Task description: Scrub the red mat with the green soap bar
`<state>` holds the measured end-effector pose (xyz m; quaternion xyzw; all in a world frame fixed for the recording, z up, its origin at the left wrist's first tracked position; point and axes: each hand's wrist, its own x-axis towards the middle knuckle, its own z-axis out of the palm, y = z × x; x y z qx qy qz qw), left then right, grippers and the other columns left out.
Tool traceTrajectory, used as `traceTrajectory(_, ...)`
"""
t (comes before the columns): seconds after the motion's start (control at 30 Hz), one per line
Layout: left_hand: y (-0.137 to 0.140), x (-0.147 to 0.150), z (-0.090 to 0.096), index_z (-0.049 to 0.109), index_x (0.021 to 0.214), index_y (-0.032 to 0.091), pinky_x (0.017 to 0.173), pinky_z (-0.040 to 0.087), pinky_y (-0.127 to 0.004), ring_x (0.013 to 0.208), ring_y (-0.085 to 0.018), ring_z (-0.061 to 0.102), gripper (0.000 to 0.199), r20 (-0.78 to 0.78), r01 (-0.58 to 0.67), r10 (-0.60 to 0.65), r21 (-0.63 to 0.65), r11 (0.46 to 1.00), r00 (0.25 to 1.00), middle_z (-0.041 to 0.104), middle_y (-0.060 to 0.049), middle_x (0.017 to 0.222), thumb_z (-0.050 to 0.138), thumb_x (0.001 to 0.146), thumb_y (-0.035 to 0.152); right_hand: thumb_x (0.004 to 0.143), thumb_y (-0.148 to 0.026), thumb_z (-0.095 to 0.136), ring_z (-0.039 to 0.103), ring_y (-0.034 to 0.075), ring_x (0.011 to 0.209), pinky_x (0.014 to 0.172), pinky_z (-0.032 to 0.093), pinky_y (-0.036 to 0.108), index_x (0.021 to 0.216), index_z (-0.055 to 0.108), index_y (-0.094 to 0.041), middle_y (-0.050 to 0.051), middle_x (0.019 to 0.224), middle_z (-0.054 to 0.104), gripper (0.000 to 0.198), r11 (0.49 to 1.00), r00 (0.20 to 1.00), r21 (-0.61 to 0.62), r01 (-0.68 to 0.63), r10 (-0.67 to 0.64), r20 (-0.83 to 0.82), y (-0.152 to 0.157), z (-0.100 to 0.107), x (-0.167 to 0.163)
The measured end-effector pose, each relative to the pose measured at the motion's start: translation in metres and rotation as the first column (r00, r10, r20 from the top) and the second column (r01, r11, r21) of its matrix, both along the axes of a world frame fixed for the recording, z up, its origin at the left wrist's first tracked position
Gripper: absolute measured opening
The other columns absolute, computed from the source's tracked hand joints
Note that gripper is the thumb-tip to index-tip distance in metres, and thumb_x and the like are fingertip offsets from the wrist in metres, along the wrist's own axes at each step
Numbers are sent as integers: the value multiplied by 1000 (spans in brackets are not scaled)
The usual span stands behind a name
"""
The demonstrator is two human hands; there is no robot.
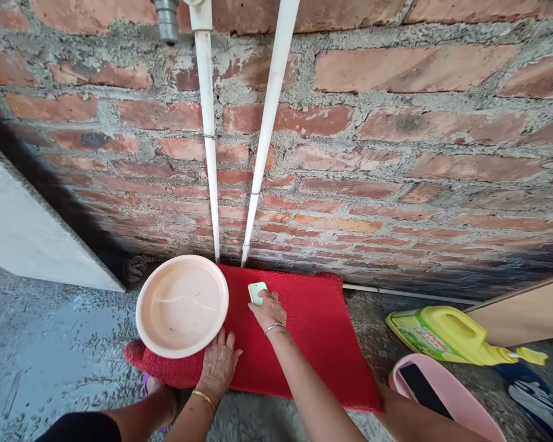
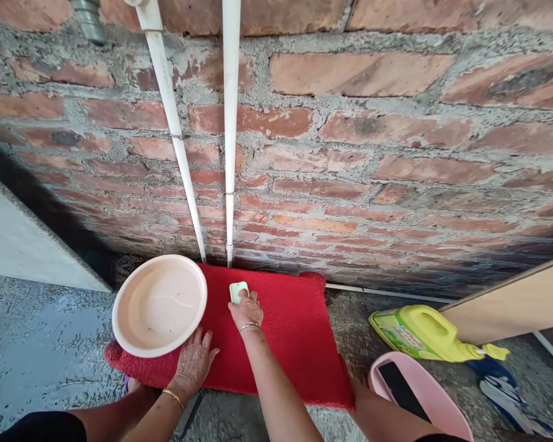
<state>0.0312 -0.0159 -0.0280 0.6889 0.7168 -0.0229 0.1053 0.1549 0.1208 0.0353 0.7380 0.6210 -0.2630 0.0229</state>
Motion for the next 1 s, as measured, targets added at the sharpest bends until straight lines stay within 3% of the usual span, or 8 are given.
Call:
traceTrajectory(0.1,-8,3,-25,55,133,25,106,40,-46,131,-29,46,46,-21,136,-135,202,970,991,51,-12,141,49,90,41,80,-41,60,58,21,101,81,42,30,117,56,-28,7,117,52,40,997,999,75,-31,34,-34,6,0,-15)
traceTrajectory(0.2,-11,1,-41,50,137,28,108,37,-48,135,-31,40,52,-48,198,-193,284,938,980,47,-10,145,51,88,46,75,-37,66,57,22,100,82,42,30,118,56,-29,7,116,52,44,976,976,91,-199,206,-69,12,-4,-40)
traceTrajectory(0.33,-10,-2,-46,46,140,30,108,36,-47,137,-30,38,54,-54,189,-182,273,943,982,44,-9,148,50,89,47,74,-33,67,57,22,98,83,41,31,118,57,-30,7,115,53,45,951,951,63,-301,304,-49,19,-9,-35)
traceTrajectory(0.47,-10,-1,-42,39,144,33,109,34,-47,139,-30,34,57,-44,182,-177,229,956,983,38,-8,152,49,90,47,79,-36,62,56,23,101,86,40,33,117,60,-28,9,116,53,38,993,995,82,-87,83,46,25,-11,-5)
traceTrajectory(0.53,-9,-1,-40,38,144,33,109,33,-48,139,-30,34,57,-47,184,-178,213,960,983,38,-8,152,48,90,47,81,-38,61,56,23,101,88,39,32,117,59,-27,9,115,53,39,993,999,103,-50,48,21,28,-11,-4)
traceTrajectory(0.8,-9,-1,-38,45,140,34,109,34,-47,137,-29,38,52,-63,166,-157,199,966,986,42,-7,149,48,90,46,84,-41,59,53,21,103,88,37,30,116,62,-27,5,116,54,35,913,924,213,-349,374,-86,47,-13,-58)
traceTrajectory(0.9,-10,1,-37,45,140,34,110,33,-47,138,-29,37,51,-57,152,-143,205,967,988,42,-6,149,48,89,45,82,-37,62,52,21,104,88,37,30,114,64,-26,5,118,54,34,906,922,217,-365,384,-53,56,-13,-38)
traceTrajectory(1.0,-11,1,-38,44,141,35,111,32,-48,139,-29,35,53,-50,165,-158,208,964,986,41,-5,150,49,88,43,80,-35,64,54,21,102,90,38,31,116,63,-28,8,118,54,37,935,950,172,-311,313,12,66,-11,11)
